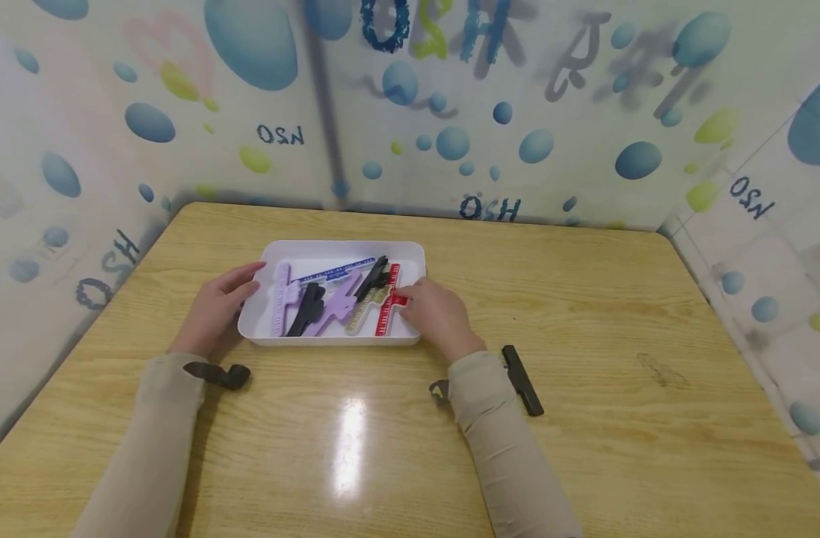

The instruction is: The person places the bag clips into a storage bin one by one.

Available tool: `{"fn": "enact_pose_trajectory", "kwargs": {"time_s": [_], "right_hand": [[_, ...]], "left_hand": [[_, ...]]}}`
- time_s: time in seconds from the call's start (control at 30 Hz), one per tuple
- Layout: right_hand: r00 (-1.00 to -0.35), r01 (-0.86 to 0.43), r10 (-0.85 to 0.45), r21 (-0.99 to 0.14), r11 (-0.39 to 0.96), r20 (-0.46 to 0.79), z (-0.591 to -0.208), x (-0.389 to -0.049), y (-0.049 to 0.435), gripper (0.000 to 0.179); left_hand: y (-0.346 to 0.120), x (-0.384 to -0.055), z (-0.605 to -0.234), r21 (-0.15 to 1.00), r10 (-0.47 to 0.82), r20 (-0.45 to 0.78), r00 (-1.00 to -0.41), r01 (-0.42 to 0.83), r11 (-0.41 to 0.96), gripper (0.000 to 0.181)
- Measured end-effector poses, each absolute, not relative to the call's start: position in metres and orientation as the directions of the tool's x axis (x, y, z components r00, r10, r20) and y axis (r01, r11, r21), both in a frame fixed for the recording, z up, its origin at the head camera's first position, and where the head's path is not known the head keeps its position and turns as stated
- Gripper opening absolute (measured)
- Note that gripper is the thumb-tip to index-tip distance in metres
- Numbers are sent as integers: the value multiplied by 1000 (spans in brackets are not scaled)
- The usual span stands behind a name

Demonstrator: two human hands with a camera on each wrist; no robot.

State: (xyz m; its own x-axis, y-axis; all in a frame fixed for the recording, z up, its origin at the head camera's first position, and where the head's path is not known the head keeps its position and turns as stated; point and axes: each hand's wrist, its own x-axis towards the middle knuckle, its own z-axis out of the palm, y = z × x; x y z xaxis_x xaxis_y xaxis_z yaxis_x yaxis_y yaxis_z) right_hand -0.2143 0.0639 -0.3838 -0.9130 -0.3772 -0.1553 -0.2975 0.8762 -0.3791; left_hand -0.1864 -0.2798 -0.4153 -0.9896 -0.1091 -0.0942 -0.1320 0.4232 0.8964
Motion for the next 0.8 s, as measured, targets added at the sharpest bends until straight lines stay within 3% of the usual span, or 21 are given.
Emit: {"fn": "enact_pose_trajectory", "kwargs": {"time_s": [0.23, 0.5, 0.8], "right_hand": [[-917, -264, -344, -341, 902, -200, -380, -210, 64, 42], [-903, -312, -383, -315, 896, -194, -367, -210, 70, 35], [-921, -295, -378, -476, 829, -88, -347, -209, 91, 35]], "left_hand": [[-279, -187, -415, 894, -105, -92, -990, -128, 429, 40], [-279, -188, -416, 892, -121, -101, -987, -144, 429, 39], [-280, -189, -417, 882, -114, -85, -990, -128, 453, 40]]}}
